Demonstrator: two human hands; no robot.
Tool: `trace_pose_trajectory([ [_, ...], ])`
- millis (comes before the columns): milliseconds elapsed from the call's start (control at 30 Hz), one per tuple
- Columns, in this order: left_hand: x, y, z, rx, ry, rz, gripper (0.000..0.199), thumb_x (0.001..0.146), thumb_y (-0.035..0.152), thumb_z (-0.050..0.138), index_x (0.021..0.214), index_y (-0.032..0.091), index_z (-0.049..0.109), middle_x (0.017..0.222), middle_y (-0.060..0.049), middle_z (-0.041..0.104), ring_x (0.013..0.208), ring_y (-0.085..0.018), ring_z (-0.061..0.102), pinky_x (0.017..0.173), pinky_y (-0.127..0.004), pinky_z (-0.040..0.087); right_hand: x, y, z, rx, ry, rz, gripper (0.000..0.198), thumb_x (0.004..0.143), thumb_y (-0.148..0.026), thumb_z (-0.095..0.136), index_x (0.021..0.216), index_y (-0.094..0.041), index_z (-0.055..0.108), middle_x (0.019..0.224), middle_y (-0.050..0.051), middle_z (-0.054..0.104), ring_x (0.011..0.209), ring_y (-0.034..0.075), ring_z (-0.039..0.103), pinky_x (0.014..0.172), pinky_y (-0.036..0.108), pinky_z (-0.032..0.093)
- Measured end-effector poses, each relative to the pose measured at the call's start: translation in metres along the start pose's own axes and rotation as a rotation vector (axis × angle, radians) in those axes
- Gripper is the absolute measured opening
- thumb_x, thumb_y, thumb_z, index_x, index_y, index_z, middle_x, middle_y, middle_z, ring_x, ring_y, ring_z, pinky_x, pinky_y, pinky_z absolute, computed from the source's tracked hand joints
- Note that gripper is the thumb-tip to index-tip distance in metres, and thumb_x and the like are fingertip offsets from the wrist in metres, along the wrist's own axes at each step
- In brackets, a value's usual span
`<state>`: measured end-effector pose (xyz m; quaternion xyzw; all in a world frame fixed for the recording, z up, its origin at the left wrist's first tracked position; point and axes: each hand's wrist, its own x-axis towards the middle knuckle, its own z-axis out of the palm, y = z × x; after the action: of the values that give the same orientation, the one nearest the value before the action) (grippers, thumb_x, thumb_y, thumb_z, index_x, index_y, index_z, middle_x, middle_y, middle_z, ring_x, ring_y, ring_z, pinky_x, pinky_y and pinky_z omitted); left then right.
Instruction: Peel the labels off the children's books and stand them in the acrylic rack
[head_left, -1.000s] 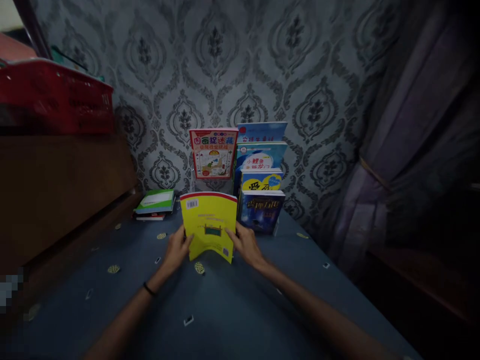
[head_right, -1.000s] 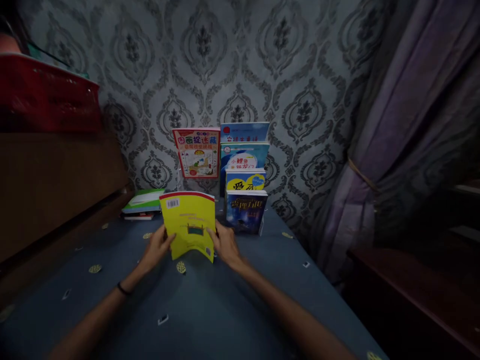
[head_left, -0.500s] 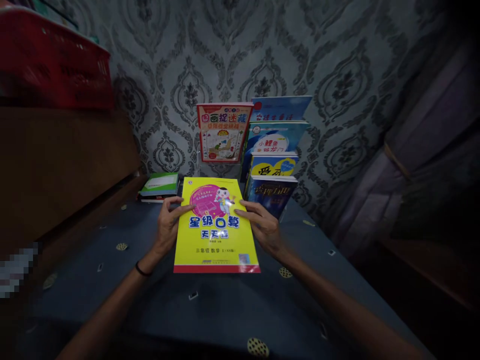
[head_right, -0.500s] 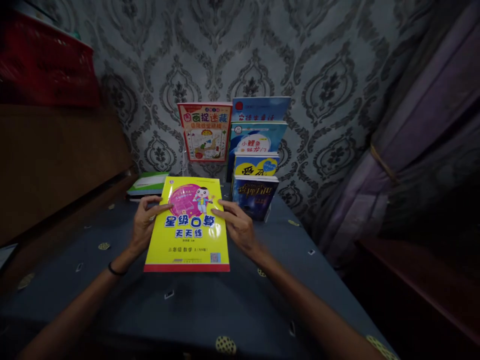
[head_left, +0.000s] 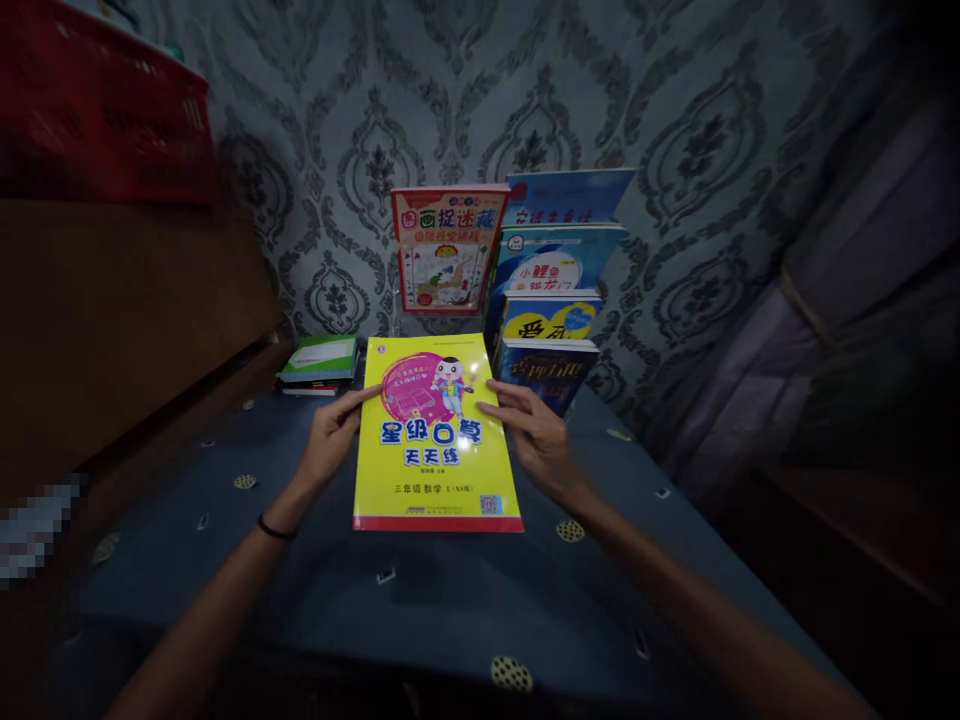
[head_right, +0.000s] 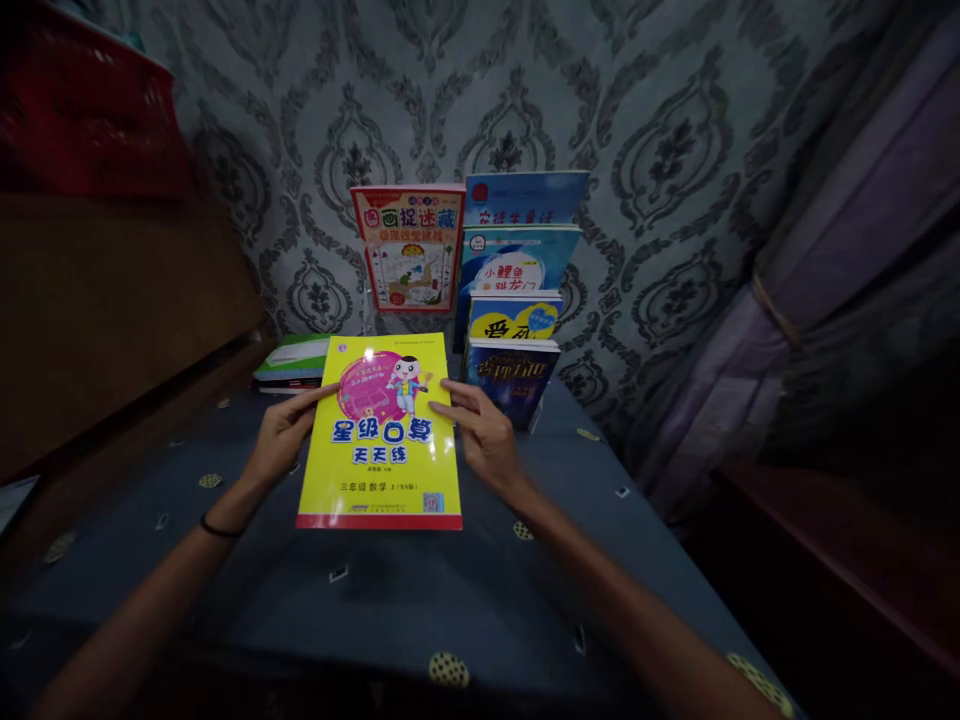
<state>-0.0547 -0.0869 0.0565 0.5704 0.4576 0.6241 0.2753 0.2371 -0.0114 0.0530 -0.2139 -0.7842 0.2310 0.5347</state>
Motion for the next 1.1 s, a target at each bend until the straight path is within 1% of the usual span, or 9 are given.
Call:
trace_pose_trajectory([
  [133,0.003,0.007,0.000,-0.213,-0.026,-0.179,0.056,0.078,0.048,0.075,0.122,0.015,0.069,0.113,-0.011,0.074,0.090,-0.022,0.071,0.072,-0.032,0.060,0.008,-0.007,0.002,0.238,0.050,0.182,0.022,0.093,-0.042,0.064,0.107,-0.028,0.074,0.128,0.007,0.064,0.120,0.025,0.064,0.098,0.043,0.058],
  [267,0.000,0.015,0.009,-0.175,-0.035,-0.102,0.072,0.069,0.041,0.086,0.131,0.020,0.055,0.119,-0.010,0.070,0.085,-0.020,0.072,0.070,-0.029,0.061,0.010,-0.003,0.016,0.330,0.143,0.369,0.042,0.073,-0.046,0.083,0.100,-0.026,0.058,0.101,0.003,0.064,0.090,0.020,0.070,0.079,0.035,0.063],
  [367,-0.003,0.012,0.013,-0.157,-0.002,-0.062,0.091,0.072,0.043,0.083,0.148,0.027,0.036,0.115,-0.008,0.070,0.082,-0.020,0.073,0.070,-0.031,0.062,0.010,0.002,0.022,0.346,0.250,0.466,0.064,0.059,-0.043,0.092,0.109,-0.026,0.056,0.096,0.000,0.059,0.081,0.018,0.070,0.073,0.034,0.063],
  [467,-0.005,0.002,0.013,-0.141,0.020,-0.075,0.084,0.074,0.048,0.080,0.144,0.023,0.041,0.110,-0.009,0.072,0.086,-0.022,0.073,0.074,-0.033,0.062,0.010,0.007,0.020,0.390,0.171,0.511,0.059,0.060,-0.047,0.090,0.108,-0.023,0.065,0.096,0.002,0.063,0.082,0.021,0.070,0.079,0.040,0.062],
  [600,-0.011,-0.017,0.011,-0.092,-0.076,-0.121,0.054,0.079,0.058,0.072,0.115,0.020,0.057,0.109,-0.011,0.073,0.094,-0.028,0.072,0.080,-0.039,0.061,0.006,0.011,0.016,0.215,-0.015,0.393,0.036,0.072,-0.055,0.081,0.079,-0.020,0.073,0.090,0.007,0.071,0.080,0.025,0.071,0.074,0.040,0.061],
  [700,-0.016,-0.026,0.009,0.035,-0.158,-0.129,0.043,0.084,0.064,0.063,0.103,0.026,0.060,0.104,-0.006,0.074,0.099,-0.030,0.071,0.084,-0.040,0.061,0.001,0.014,0.016,0.128,-0.058,0.344,0.037,0.077,-0.056,0.076,0.086,-0.021,0.076,0.089,0.009,0.076,0.080,0.028,0.072,0.069,0.039,0.062],
  [833,-0.008,-0.021,0.002,0.110,-0.213,-0.107,0.038,0.084,0.062,0.063,0.102,0.028,0.063,0.094,-0.004,0.075,0.090,-0.029,0.072,0.077,-0.038,0.061,0.004,0.014,0.016,0.247,-0.137,0.344,0.041,0.081,-0.056,0.074,0.099,-0.020,0.077,0.101,0.010,0.078,0.087,0.030,0.075,0.078,0.044,0.064],
  [967,0.029,-0.002,-0.007,0.170,-0.233,-0.048,0.041,0.082,0.057,0.065,0.107,0.024,0.067,0.109,-0.006,0.076,0.097,-0.030,0.071,0.080,-0.039,0.060,0.035,0.006,0.007,0.215,-0.166,0.271,0.038,0.083,-0.053,0.072,0.105,-0.021,0.076,0.102,0.009,0.079,0.084,0.029,0.075,0.074,0.043,0.064],
  [1100,0.085,0.028,-0.010,0.256,-0.223,0.094,0.045,0.081,0.053,0.064,0.112,0.020,0.068,0.108,-0.007,0.076,0.097,-0.030,0.070,0.080,-0.039,0.060,0.098,-0.002,-0.012,-0.005,-0.117,0.010,0.033,0.088,-0.046,0.063,0.101,-0.020,0.077,0.092,0.007,0.079,0.078,0.026,0.074,0.068,0.039,0.063],
])
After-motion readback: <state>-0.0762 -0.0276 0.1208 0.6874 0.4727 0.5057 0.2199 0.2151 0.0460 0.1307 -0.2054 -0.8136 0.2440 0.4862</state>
